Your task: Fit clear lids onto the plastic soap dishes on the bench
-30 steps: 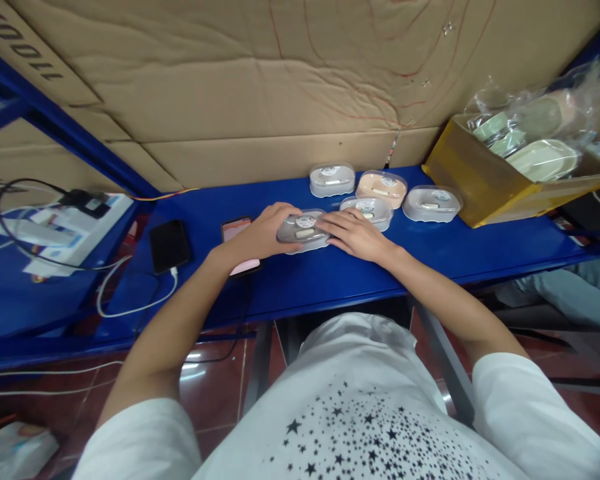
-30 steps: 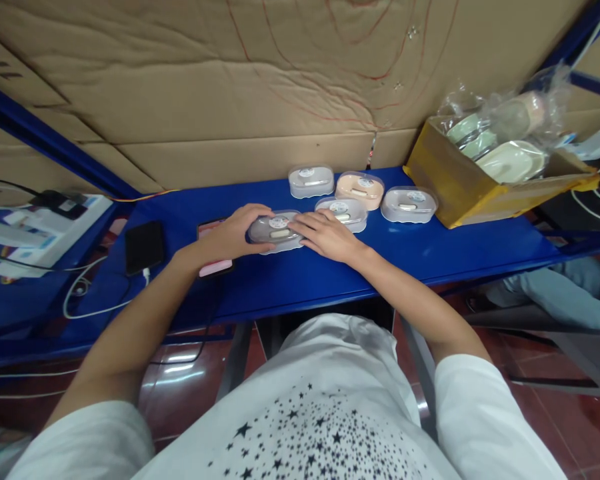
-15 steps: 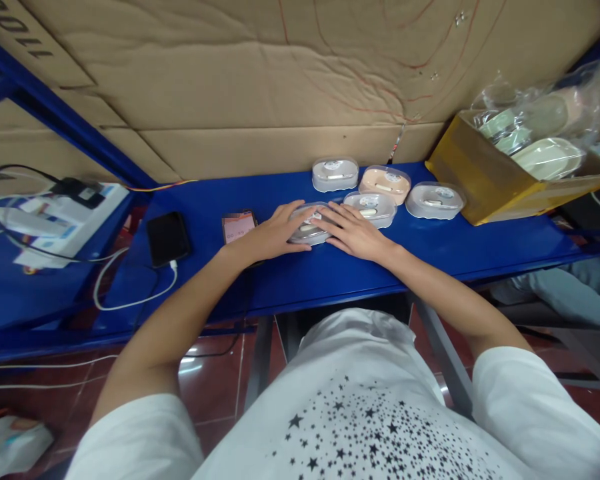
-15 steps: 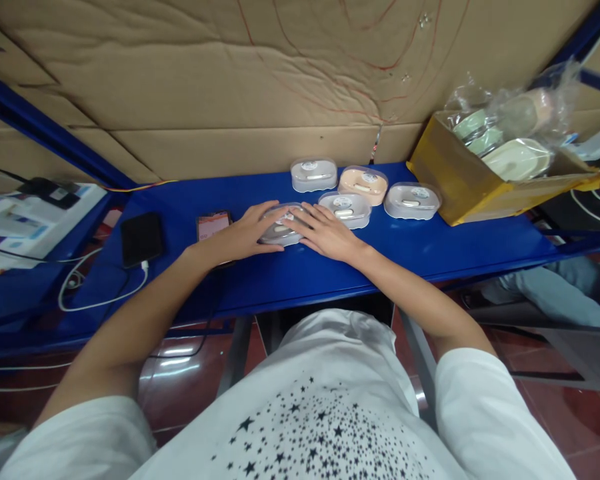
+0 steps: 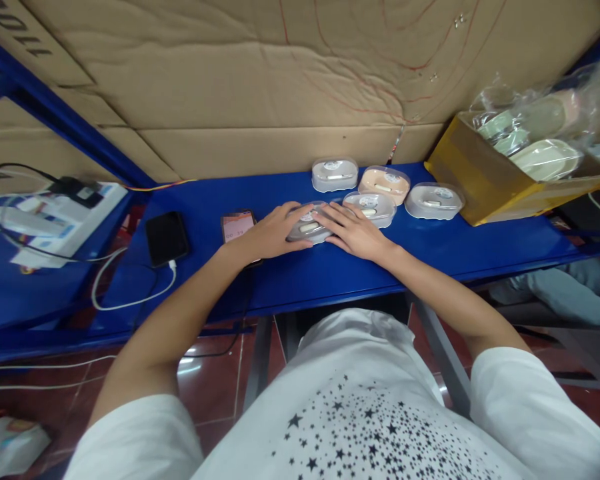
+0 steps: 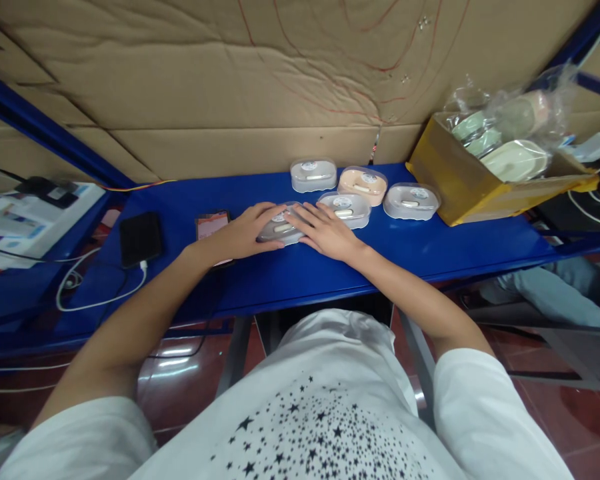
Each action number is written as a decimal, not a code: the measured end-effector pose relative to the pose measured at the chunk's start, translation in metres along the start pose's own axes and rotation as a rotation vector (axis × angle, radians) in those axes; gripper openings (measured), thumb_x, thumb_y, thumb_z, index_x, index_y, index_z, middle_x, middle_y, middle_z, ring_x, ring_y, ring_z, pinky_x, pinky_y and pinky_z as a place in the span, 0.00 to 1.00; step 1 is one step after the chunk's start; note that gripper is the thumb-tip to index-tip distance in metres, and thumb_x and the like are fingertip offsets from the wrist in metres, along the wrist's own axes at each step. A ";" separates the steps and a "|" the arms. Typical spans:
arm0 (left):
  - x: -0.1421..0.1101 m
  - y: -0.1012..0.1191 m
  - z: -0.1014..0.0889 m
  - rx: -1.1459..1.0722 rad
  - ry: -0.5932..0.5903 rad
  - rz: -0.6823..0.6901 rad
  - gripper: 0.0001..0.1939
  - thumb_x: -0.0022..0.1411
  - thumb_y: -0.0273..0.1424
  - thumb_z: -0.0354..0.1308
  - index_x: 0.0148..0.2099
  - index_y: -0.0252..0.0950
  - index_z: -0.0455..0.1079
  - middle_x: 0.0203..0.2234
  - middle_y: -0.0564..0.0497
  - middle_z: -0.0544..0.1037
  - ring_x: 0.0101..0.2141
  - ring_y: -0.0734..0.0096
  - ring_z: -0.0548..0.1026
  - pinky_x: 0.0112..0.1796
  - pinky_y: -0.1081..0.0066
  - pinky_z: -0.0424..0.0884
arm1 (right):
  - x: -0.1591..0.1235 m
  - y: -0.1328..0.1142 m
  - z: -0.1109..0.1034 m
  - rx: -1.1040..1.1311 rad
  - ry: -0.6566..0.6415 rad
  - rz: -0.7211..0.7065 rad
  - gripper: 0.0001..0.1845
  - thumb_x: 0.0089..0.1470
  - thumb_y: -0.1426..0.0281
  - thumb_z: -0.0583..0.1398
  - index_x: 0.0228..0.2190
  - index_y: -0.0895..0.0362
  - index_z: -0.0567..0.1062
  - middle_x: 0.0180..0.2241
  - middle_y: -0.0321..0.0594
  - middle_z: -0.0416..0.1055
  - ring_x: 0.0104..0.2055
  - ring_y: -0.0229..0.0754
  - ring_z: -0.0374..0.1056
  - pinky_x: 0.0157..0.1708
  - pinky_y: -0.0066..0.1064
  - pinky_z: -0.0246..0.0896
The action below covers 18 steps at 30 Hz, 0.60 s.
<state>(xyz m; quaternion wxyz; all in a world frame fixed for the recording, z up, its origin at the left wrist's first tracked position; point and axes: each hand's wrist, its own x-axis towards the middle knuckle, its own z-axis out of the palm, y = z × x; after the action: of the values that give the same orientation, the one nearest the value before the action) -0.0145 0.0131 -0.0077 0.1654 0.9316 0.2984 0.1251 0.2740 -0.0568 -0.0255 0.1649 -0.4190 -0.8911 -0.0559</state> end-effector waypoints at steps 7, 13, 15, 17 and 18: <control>-0.003 0.012 -0.002 0.187 -0.008 -0.019 0.46 0.76 0.56 0.57 0.85 0.48 0.46 0.75 0.36 0.60 0.71 0.38 0.66 0.68 0.45 0.68 | 0.001 0.002 0.000 -0.005 0.013 -0.016 0.32 0.76 0.61 0.59 0.75 0.53 0.65 0.77 0.51 0.61 0.78 0.59 0.61 0.77 0.59 0.56; -0.002 0.021 -0.002 0.242 0.014 -0.040 0.46 0.73 0.56 0.62 0.84 0.48 0.51 0.72 0.36 0.64 0.68 0.37 0.69 0.66 0.46 0.69 | -0.001 0.002 0.003 -0.015 0.035 -0.014 0.30 0.76 0.61 0.58 0.74 0.54 0.68 0.74 0.53 0.65 0.75 0.59 0.66 0.75 0.58 0.60; 0.000 0.021 -0.002 0.230 0.020 -0.050 0.45 0.74 0.55 0.60 0.83 0.50 0.51 0.70 0.37 0.66 0.66 0.38 0.71 0.65 0.45 0.70 | 0.000 0.002 0.003 -0.013 0.033 -0.015 0.31 0.76 0.61 0.58 0.74 0.53 0.67 0.75 0.52 0.65 0.75 0.59 0.65 0.75 0.58 0.60; 0.002 0.016 -0.002 0.216 0.020 -0.065 0.43 0.74 0.55 0.59 0.83 0.50 0.53 0.69 0.37 0.68 0.66 0.38 0.71 0.65 0.43 0.69 | 0.001 0.003 -0.002 -0.002 0.028 -0.023 0.32 0.76 0.60 0.58 0.75 0.51 0.66 0.75 0.50 0.64 0.76 0.59 0.63 0.76 0.60 0.56; 0.002 0.011 -0.003 0.215 0.025 -0.082 0.43 0.74 0.54 0.59 0.83 0.49 0.54 0.70 0.36 0.68 0.67 0.37 0.70 0.67 0.42 0.66 | 0.001 0.004 -0.006 0.004 0.034 -0.022 0.33 0.76 0.58 0.58 0.75 0.51 0.65 0.76 0.50 0.63 0.77 0.60 0.62 0.76 0.61 0.53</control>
<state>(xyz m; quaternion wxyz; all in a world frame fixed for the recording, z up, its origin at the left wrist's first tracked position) -0.0081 0.0070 -0.0001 0.0656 0.9293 0.3502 0.0972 0.2780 -0.0549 -0.0196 0.1801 -0.4079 -0.8929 -0.0628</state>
